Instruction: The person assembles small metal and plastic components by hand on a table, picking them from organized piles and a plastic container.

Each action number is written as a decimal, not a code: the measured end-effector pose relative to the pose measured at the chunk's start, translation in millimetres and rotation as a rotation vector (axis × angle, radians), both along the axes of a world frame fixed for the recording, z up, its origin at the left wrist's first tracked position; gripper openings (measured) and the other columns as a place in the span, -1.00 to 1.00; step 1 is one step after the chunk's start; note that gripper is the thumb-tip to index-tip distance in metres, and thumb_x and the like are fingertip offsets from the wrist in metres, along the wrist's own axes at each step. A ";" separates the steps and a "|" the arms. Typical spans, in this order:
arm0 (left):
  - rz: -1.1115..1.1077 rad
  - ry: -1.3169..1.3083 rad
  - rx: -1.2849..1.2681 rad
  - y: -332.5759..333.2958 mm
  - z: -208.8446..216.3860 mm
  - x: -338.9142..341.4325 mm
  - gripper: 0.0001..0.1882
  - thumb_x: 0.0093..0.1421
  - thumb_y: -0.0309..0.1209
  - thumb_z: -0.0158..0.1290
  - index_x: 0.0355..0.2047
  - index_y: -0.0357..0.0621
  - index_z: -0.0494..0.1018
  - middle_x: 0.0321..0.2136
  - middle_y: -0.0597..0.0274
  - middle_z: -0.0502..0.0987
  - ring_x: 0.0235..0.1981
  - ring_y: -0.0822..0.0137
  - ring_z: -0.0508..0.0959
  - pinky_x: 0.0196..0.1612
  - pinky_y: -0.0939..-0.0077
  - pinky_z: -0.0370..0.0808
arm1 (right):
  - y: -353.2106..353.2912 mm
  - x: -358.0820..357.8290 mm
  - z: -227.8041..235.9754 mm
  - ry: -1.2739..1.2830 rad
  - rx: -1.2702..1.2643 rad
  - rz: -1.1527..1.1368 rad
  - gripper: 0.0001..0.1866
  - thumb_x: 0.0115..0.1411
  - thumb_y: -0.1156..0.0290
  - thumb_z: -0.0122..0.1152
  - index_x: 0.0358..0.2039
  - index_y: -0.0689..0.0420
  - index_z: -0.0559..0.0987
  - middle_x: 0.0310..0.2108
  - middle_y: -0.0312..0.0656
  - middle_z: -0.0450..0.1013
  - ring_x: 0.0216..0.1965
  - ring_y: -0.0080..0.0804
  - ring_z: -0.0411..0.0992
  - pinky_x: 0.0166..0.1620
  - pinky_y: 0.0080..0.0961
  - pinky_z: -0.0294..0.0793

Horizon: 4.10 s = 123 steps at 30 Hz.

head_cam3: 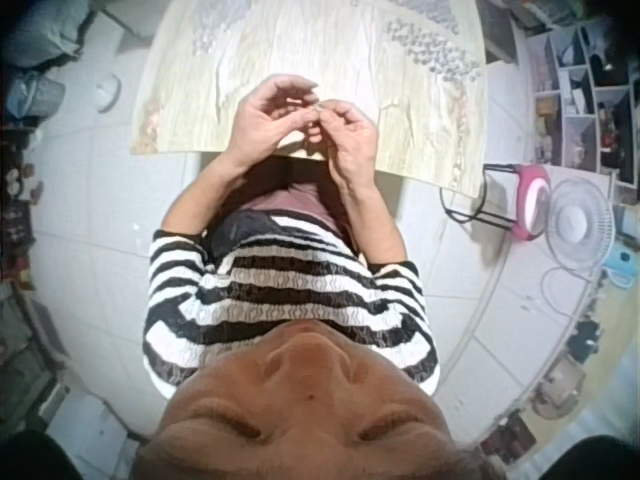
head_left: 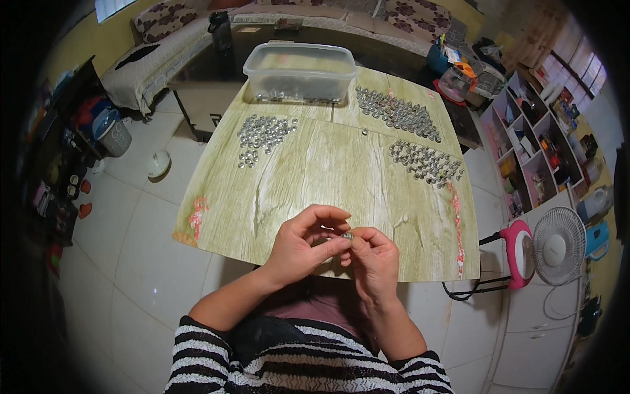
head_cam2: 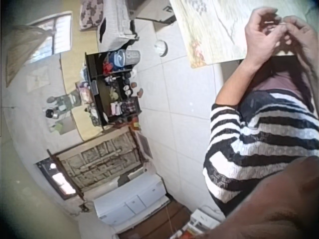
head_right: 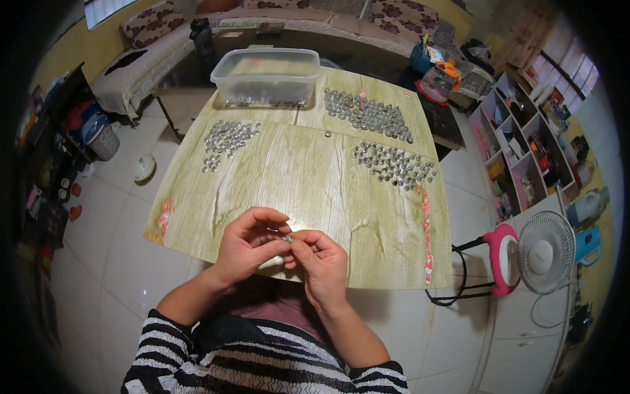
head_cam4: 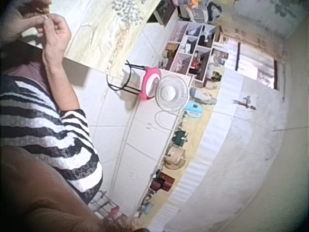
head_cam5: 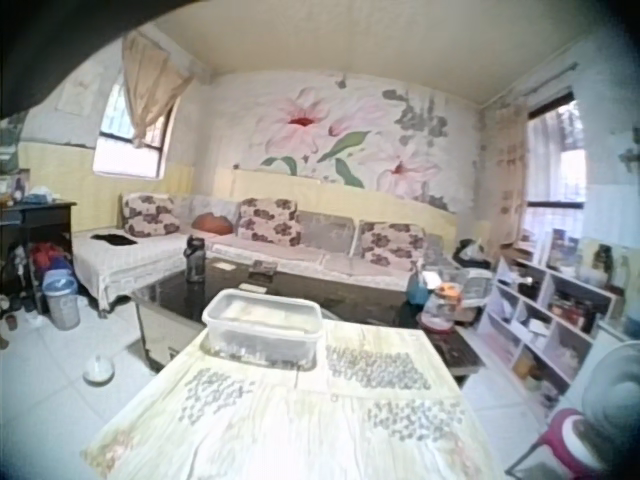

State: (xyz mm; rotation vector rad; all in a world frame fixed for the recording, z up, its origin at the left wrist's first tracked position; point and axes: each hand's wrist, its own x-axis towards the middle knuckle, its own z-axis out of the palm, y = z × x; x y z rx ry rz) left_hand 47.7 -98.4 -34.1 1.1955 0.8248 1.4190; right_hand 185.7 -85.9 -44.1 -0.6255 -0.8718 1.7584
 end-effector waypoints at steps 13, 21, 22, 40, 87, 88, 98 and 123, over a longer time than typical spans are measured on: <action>-0.001 0.232 0.258 22.1 10.0 5.2 -0.83 -0.06 -0.59 0.02 -0.39 -0.28 0.40 -0.44 0.22 0.46 -0.38 0.47 0.46 -0.33 0.65 0.40 | 11.3 13.0 4.0 0.087 -0.085 0.005 -0.87 0.04 0.50 0.03 -0.40 0.30 0.41 -0.56 -0.21 0.38 -0.56 -0.58 0.34 -0.49 -0.74 0.36; -0.090 0.339 0.219 34.4 26.2 13.4 -0.78 -0.09 -0.55 0.06 -0.36 -0.28 0.40 -0.41 0.19 0.46 -0.39 0.42 0.48 -0.30 0.61 0.42 | 15.6 21.4 2.9 0.147 -0.154 0.057 -0.89 0.06 0.44 0.01 -0.46 0.22 0.40 -0.60 -0.29 0.34 -0.62 -0.65 0.28 -0.55 -0.76 0.29; -0.109 0.303 0.162 36.2 26.8 14.6 -0.78 -0.09 -0.55 0.07 -0.36 -0.29 0.40 -0.41 0.19 0.46 -0.39 0.43 0.47 -0.30 0.61 0.43 | 17.9 22.4 2.9 0.178 -0.201 0.072 -0.89 0.07 0.43 -0.01 -0.46 0.22 0.39 -0.60 -0.30 0.34 -0.62 -0.65 0.27 -0.56 -0.75 0.29; 0.040 0.612 0.116 145.9 25.3 -10.4 -0.81 -0.03 -0.59 0.00 -0.34 -0.26 0.39 -0.42 0.24 0.46 -0.39 0.49 0.45 -0.28 0.64 0.42 | 46.7 72.9 32.5 -0.006 -0.087 -0.015 -0.76 0.05 0.51 -0.04 -0.24 0.30 0.34 -0.46 -0.22 0.36 -0.52 -0.65 0.32 -0.50 -0.79 0.36; 0.077 0.775 -0.028 79.6 21.0 -92.1 -0.78 -0.09 -0.56 0.04 -0.35 -0.26 0.39 -0.43 0.26 0.45 -0.40 0.47 0.45 -0.30 0.64 0.38 | 160.6 156.7 1.2 -1.340 0.589 -0.562 -0.85 -0.20 0.51 0.13 -0.52 0.22 0.47 -0.60 -0.16 0.42 -0.55 -0.45 0.39 -0.43 -0.58 0.34; 0.092 0.767 -0.020 75.9 22.3 -94.6 -0.77 -0.09 -0.56 0.04 -0.35 -0.26 0.39 -0.44 0.27 0.44 -0.40 0.48 0.44 -0.30 0.64 0.38 | 161.0 156.7 1.5 -1.331 0.598 -0.549 -0.85 -0.20 0.51 0.13 -0.52 0.22 0.47 -0.60 -0.16 0.42 -0.55 -0.45 0.39 -0.43 -0.58 0.34; 0.227 0.715 -0.054 80.9 22.9 -125.5 -0.79 -0.05 -0.54 0.03 -0.34 -0.26 0.38 -0.44 0.31 0.44 -0.42 0.54 0.42 -0.32 0.70 0.36 | 156.7 168.7 4.3 -1.212 0.427 -0.656 -0.89 -0.20 0.49 0.13 -0.64 0.26 0.43 -0.70 -0.24 0.37 -0.65 -0.57 0.31 -0.53 -0.63 0.31; 0.257 1.416 0.071 188.6 24.2 -108.1 -0.89 -0.18 -0.46 0.07 -0.57 -0.19 0.50 -0.56 0.10 0.50 -0.48 0.26 0.49 -0.37 0.47 0.42 | 46.9 68.6 32.4 -0.531 0.193 0.021 -0.88 -0.05 0.56 0.09 -0.44 0.24 0.39 -0.54 -0.31 0.36 -0.53 -0.69 0.32 -0.44 -0.77 0.33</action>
